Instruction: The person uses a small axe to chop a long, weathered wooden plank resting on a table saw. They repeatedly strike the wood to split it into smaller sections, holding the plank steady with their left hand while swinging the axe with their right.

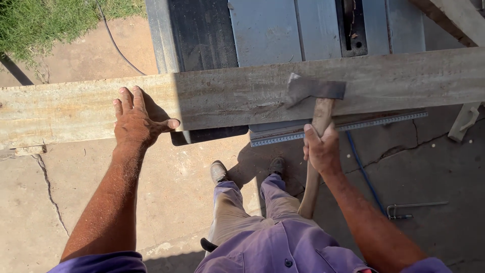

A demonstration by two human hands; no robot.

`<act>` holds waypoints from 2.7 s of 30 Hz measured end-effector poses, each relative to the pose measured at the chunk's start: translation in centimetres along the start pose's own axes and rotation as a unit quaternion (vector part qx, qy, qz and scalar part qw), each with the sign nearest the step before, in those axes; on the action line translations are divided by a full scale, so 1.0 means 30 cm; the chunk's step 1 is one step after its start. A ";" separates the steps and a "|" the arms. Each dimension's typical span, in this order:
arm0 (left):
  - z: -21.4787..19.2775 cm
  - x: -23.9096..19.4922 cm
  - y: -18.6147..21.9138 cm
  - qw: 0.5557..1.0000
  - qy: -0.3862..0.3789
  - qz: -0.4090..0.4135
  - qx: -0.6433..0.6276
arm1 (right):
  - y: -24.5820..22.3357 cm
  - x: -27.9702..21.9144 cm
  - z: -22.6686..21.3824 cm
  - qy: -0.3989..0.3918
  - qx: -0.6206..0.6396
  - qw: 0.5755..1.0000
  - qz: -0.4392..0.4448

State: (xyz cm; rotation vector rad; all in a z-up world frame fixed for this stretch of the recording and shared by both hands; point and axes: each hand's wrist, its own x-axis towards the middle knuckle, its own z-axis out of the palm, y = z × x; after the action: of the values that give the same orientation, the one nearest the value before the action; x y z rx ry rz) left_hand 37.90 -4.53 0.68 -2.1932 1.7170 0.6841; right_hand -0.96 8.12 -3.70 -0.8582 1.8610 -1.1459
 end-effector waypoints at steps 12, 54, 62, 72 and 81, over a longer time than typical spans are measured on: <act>-0.002 -0.013 0.003 1.000 0.007 -0.005 -0.023 | -0.163 0.053 -0.130 0.109 0.079 0.990 -0.044; -0.027 -0.029 0.014 1.000 0.006 0.012 0.006 | -0.037 -0.138 0.084 -0.077 0.035 0.996 0.036; -0.041 -0.050 0.014 0.999 0.007 0.010 0.031 | -0.054 -0.101 0.088 0.118 0.125 0.985 0.000; -0.080 -0.008 -0.126 0.999 0.013 0.028 -0.035 | -0.047 -0.046 -0.065 0.074 0.095 0.992 -0.033; -0.077 0.017 -0.279 0.994 -0.020 -0.058 -0.088 | -0.056 -0.225 0.225 -0.061 0.088 0.992 0.071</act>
State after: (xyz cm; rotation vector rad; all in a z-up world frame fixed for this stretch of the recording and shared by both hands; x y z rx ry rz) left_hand 46.50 -3.91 1.78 -2.3556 1.5493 0.8728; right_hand 8.35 10.49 -2.41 -0.6705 1.6660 -1.1240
